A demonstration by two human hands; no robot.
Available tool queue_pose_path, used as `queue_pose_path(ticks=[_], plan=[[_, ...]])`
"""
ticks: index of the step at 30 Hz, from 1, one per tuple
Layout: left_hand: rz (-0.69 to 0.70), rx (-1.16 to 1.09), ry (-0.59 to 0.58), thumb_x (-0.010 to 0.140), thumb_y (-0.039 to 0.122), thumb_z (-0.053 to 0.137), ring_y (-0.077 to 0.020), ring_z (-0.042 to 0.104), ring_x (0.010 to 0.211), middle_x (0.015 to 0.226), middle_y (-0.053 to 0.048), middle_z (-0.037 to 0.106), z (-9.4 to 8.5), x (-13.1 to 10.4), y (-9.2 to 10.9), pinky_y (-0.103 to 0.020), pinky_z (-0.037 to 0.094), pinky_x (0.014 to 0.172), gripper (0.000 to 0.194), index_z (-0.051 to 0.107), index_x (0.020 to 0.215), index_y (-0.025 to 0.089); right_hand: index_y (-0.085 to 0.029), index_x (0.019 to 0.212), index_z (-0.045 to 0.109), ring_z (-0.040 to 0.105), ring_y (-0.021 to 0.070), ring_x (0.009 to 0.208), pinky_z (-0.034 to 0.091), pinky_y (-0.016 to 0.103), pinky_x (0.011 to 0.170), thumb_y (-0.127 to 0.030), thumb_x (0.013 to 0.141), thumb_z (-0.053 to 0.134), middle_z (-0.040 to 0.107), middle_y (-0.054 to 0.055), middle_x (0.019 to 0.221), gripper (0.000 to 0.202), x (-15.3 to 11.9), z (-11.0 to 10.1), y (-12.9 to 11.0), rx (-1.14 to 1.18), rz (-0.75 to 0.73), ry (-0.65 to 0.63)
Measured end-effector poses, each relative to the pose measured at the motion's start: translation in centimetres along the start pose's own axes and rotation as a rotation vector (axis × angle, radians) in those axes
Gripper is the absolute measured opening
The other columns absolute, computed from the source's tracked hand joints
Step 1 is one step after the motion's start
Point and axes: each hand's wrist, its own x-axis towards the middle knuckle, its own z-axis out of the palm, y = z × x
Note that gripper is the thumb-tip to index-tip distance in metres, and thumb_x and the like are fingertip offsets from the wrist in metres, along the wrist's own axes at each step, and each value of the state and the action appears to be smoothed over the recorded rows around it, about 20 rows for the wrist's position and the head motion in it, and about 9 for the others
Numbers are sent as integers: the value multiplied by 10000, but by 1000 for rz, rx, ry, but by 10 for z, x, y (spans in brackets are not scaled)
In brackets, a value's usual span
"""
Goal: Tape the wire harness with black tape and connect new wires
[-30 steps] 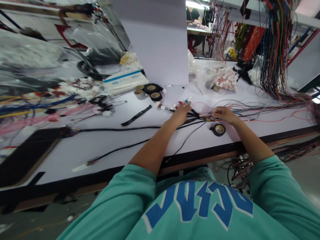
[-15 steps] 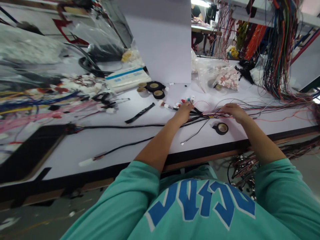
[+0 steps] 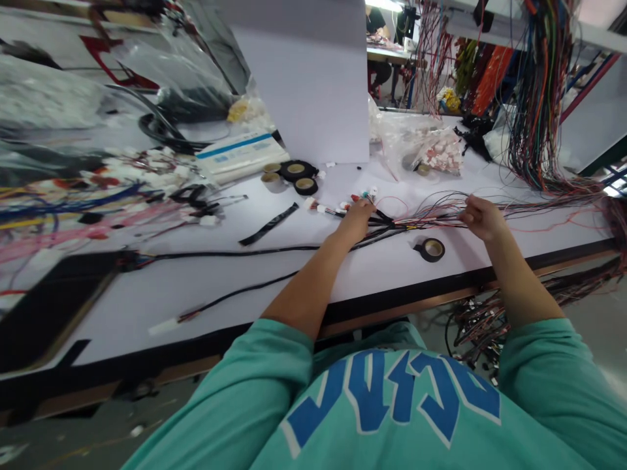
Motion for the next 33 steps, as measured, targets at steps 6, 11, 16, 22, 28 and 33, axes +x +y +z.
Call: queue_pose_path(ticks=[6,11,16,22,28,33], plan=[[-10,-35,30,646,-50,385,-216,538,1022,1084,-133,542,3,0,-4,-357,439,900,457,594,1021,109,-184,477,457,377,65,417,382,251,500,-256,560,700,323,-71,412,267,-8,-14,-12,16,-65,-13],[-27,-69,56,642,-44,377,-223,548,1006,1082,-134,559,6,1,-7,-375,453,878,456,612,993,128,-205,498,390,313,67,395,414,240,523,-313,712,534,175,-92,412,280,-8,-26,-21,437,-229,187],[-67,-203,165,725,43,428,-227,549,1033,1075,-132,590,-2,3,-3,-421,417,947,326,590,993,134,-227,603,458,149,46,355,298,187,408,-248,738,538,161,-118,434,158,-11,-43,-50,506,-330,299],[-256,-847,471,745,210,571,-129,633,793,870,-32,622,-38,-3,25,-321,511,802,153,536,888,170,-248,753,518,162,54,354,74,220,342,-293,794,493,246,-96,482,65,-2,-17,-108,441,-602,487],[-398,-1277,233,782,373,572,-35,468,361,598,14,580,-71,-31,46,-170,378,381,272,522,662,134,-241,846,543,266,66,405,212,215,403,-484,835,488,303,-71,505,249,-25,93,-80,-217,-843,-206],[-421,-1469,86,754,316,624,-31,495,413,555,20,568,-82,-62,41,-150,390,418,204,590,698,123,-193,811,581,483,96,608,402,237,607,-432,886,396,533,-12,641,311,-38,153,-28,-650,-751,-600]])
